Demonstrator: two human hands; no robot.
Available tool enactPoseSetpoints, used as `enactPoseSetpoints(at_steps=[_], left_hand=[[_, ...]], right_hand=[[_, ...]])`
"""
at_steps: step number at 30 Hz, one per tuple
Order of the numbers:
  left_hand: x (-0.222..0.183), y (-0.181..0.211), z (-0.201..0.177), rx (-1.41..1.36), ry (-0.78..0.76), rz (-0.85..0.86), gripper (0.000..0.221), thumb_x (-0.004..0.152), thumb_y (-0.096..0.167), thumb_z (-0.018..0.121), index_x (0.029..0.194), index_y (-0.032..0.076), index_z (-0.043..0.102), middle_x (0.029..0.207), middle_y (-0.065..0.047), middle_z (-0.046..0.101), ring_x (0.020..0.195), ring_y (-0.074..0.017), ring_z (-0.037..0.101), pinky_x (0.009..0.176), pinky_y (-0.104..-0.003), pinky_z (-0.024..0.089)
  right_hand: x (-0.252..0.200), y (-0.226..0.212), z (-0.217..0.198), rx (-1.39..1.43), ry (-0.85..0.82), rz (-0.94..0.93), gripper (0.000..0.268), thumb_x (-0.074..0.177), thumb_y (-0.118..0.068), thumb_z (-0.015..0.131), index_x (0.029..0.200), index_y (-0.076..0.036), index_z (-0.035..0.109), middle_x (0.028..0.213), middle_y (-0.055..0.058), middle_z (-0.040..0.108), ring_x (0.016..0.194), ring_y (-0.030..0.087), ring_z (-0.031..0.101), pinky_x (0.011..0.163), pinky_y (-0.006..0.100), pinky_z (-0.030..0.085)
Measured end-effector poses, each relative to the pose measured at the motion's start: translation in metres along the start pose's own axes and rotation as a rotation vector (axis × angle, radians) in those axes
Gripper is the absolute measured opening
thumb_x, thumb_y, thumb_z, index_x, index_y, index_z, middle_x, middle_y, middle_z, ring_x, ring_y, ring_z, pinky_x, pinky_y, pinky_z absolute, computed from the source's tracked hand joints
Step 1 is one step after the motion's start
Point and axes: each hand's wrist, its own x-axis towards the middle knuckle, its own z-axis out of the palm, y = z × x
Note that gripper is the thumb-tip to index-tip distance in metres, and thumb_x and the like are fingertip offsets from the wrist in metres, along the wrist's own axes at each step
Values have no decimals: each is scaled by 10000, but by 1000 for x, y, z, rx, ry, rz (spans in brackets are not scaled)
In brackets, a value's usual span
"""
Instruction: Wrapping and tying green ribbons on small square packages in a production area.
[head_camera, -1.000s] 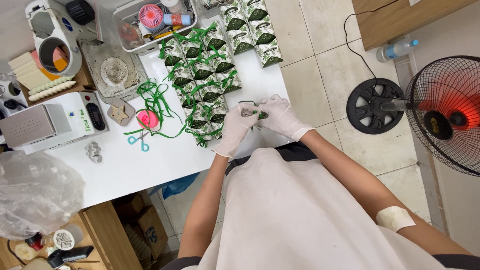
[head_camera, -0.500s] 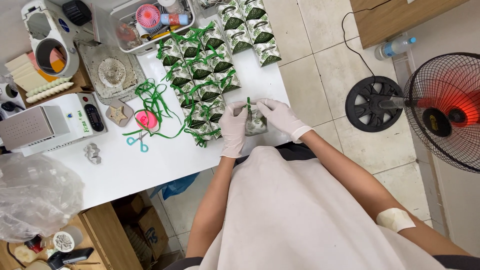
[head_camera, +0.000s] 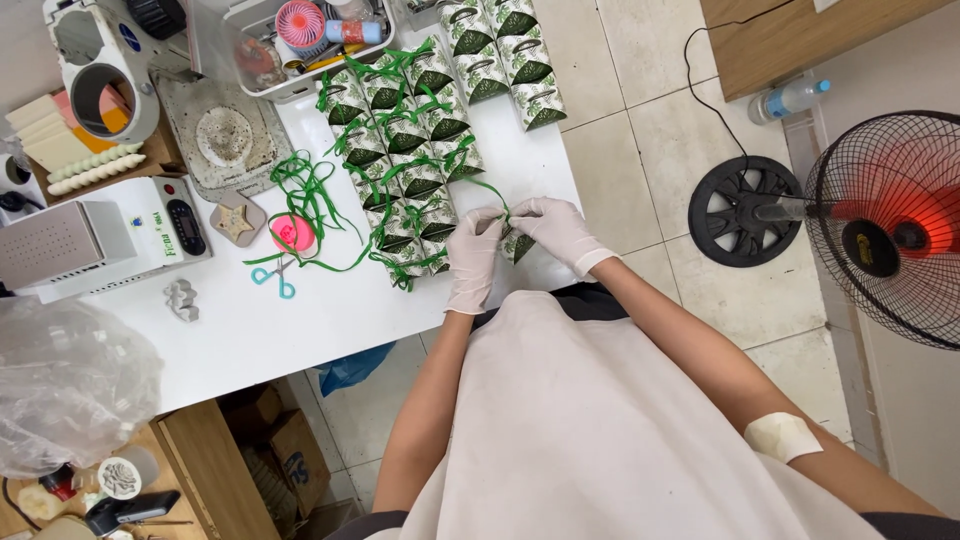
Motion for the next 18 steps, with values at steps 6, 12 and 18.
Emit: enactPoseSetpoints(at_steps=[6, 12, 18], left_hand=[[-5, 3, 1, 149, 1, 76, 163, 906, -28, 736, 1063, 15, 743, 994, -60, 759, 870, -95, 693, 783, -235, 564], [2, -11, -2, 125, -27, 174, 145, 903, -60, 726, 1040, -14, 730, 1165, -113, 727, 1047, -146, 704, 934, -265, 579], [8, -22, -4, 29, 4, 11, 144, 919, -20, 733, 1063, -15, 722, 1101, -87, 751, 987, -131, 713, 904, -259, 576]], right_hand=[[-8, -2, -9, -216, 71, -120, 187, 897, -192, 718, 1045, -93, 775, 997, 100, 770, 896, 212, 737, 839, 328, 563], [-11, -6, -8, -447, 133, -143, 155, 920, -209, 681, 1009, -108, 758, 1033, 108, 752, 937, 265, 717, 836, 373, 554], [-9, -1, -5, -335, 82, -104, 228, 900, -256, 696, 1081, -132, 758, 1040, 111, 759, 958, 259, 725, 881, 357, 552]])
